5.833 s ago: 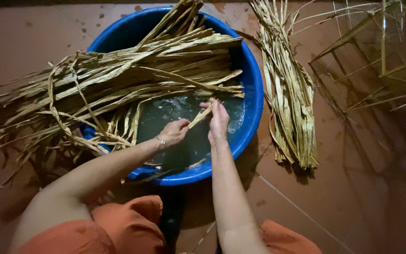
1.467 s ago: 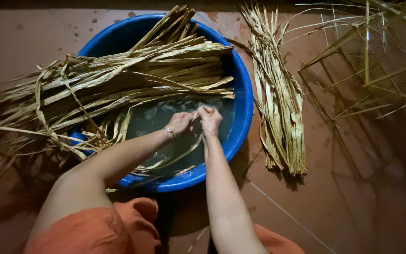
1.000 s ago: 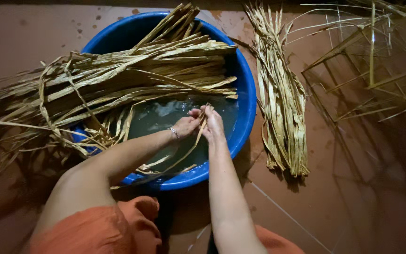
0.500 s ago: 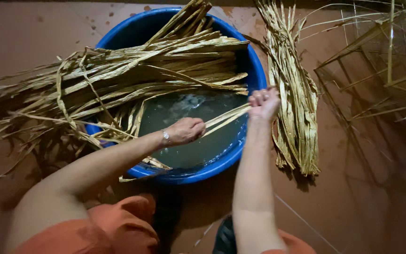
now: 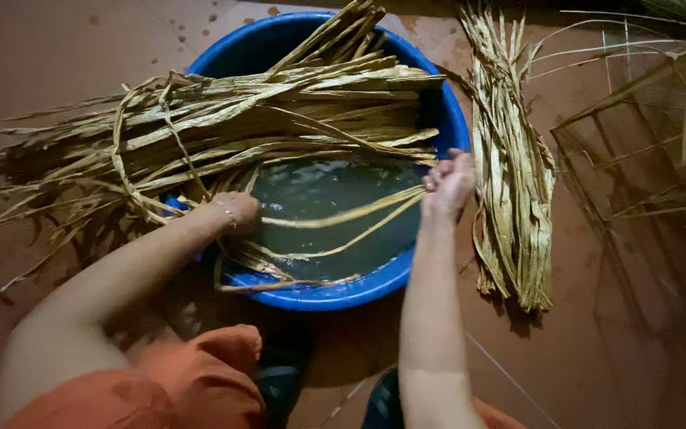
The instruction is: The person repeatedly submerges and agitates bundles of dried plant stalks in a blue basin filled with water. They handle the stalks by hand, ensuring they are fully wetted, and occasionally lift them out of the water before placing them back in.
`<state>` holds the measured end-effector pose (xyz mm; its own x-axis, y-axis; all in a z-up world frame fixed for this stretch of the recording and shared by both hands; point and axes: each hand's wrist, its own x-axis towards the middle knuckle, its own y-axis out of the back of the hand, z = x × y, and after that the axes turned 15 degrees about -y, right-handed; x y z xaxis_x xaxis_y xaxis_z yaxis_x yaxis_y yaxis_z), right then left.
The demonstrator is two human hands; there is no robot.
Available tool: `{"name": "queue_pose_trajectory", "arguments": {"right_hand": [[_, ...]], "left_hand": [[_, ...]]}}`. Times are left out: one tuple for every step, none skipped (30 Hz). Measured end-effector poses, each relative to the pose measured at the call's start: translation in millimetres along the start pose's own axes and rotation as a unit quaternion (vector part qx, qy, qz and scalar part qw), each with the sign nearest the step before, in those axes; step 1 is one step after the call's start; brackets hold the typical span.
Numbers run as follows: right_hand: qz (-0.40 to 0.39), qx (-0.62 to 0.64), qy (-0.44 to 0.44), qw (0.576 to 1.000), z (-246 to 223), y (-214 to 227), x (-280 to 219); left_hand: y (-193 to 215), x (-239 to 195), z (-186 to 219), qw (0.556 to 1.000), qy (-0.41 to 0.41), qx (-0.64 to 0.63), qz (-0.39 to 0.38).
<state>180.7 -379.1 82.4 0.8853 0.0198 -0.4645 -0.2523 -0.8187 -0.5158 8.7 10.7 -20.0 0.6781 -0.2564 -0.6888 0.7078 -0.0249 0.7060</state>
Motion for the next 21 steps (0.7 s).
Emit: {"name": "queue_pose_trajectory", "arguments": {"right_hand": [[-0.022, 0.007, -0.014, 1.000, 18.8, -1.6, 4.8], [-0.023, 0.004, -0.048, 0.999, 34.9, -0.4, 12.7], [-0.023, 0.002, -0.081, 0.996, 50.4, 2.8, 20.9], [-0.006, -0.026, -0.106, 0.994, 65.7, 7.5, 26.1], [0.011, -0.056, -0.129, 0.990, 77.0, 12.7, 29.4], [0.029, -0.057, -0.171, 0.983, 85.3, 16.4, 31.1], [0.047, -0.058, -0.213, 0.974, 91.8, 17.6, 31.6], [0.064, -0.059, -0.254, 0.963, 95.4, 18.2, 31.7], [0.063, -0.081, -0.252, 0.962, 97.4, 19.1, 31.1], [0.062, -0.104, -0.251, 0.961, 99.3, 19.1, 30.5], [0.059, -0.126, -0.251, 0.958, 100.8, 17.5, 30.6], [0.060, -0.134, -0.252, 0.956, 100.6, 16.5, 31.1], [0.062, -0.141, -0.255, 0.955, 101.3, 17.9, 29.6], [0.065, -0.148, -0.257, 0.953, 101.7, 19.0, 28.6], [0.061, -0.151, -0.263, 0.951, 101.6, 19.8, 27.8], [0.057, -0.154, -0.268, 0.949, 101.8, 20.2, 26.7], [0.054, -0.154, -0.271, 0.949, 101.8, 19.7, 25.4], [0.054, -0.173, -0.264, 0.947, 102.1, 18.5, 23.7], [0.054, -0.193, -0.256, 0.946, 103.3, 15.8, 21.8], [0.054, -0.213, -0.249, 0.943, 103.8, 14.0, 18.8], [0.031, -0.222, -0.255, 0.941, 103.0, 11.6, 16.5]], "left_hand": [[1.0, 10.2, 1.3, 0.999, -0.018, 0.038, 0.005], [5.6, 13.6, 2.8, 0.996, -0.037, 0.076, 0.009], [16.1, 15.7, 8.6, 0.996, -0.033, 0.076, 0.024], [30.8, 18.2, 18.4, 0.996, -0.029, 0.076, 0.038], [45.3, 16.2, 25.7, 0.986, -0.056, 0.085, 0.134], [59.7, 15.9, 33.4, 0.966, -0.083, 0.092, 0.228], [74.9, 20.6, 41.7, 0.935, -0.099, 0.110, 0.321], [88.1, 26.6, 47.6, 0.896, -0.113, 0.126, 0.411], [96.2, 33.6, 54.0, 0.895, -0.094, 0.136, 0.415], [102.1, 41.9, 59.6, 0.893, -0.075, 0.147, 0.419], [106.3, 48.5, 61.7, 0.892, -0.054, 0.157, 0.421], [111.0, 56.2, 62.1, 0.900, -0.052, 0.161, 0.402], [113.3, 63.8, 63.1, 0.908, -0.053, 0.164, 0.381], [112.4, 68.7, 63.6, 0.916, -0.053, 0.167, 0.360], [110.3, 72.0, 64.9, 0.901, -0.076, 0.155, 0.399], [108.1, 74.8, 67.2, 0.883, -0.099, 0.142, 0.437], [107.6, 78.0, 69.9, 0.862, -0.123, 0.131, 0.474], [106.3, 82.3, 76.8, 0.894, -0.112, 0.026, 0.432], [103.1, 86.8, 86.9, 0.914, -0.099, -0.080, 0.384], [97.8, 89.1, 95.7, 0.922, -0.084, -0.184, 0.330], [91.2, 88.7, 101.4, 0.909, -0.075, -0.243, 0.331]]}}
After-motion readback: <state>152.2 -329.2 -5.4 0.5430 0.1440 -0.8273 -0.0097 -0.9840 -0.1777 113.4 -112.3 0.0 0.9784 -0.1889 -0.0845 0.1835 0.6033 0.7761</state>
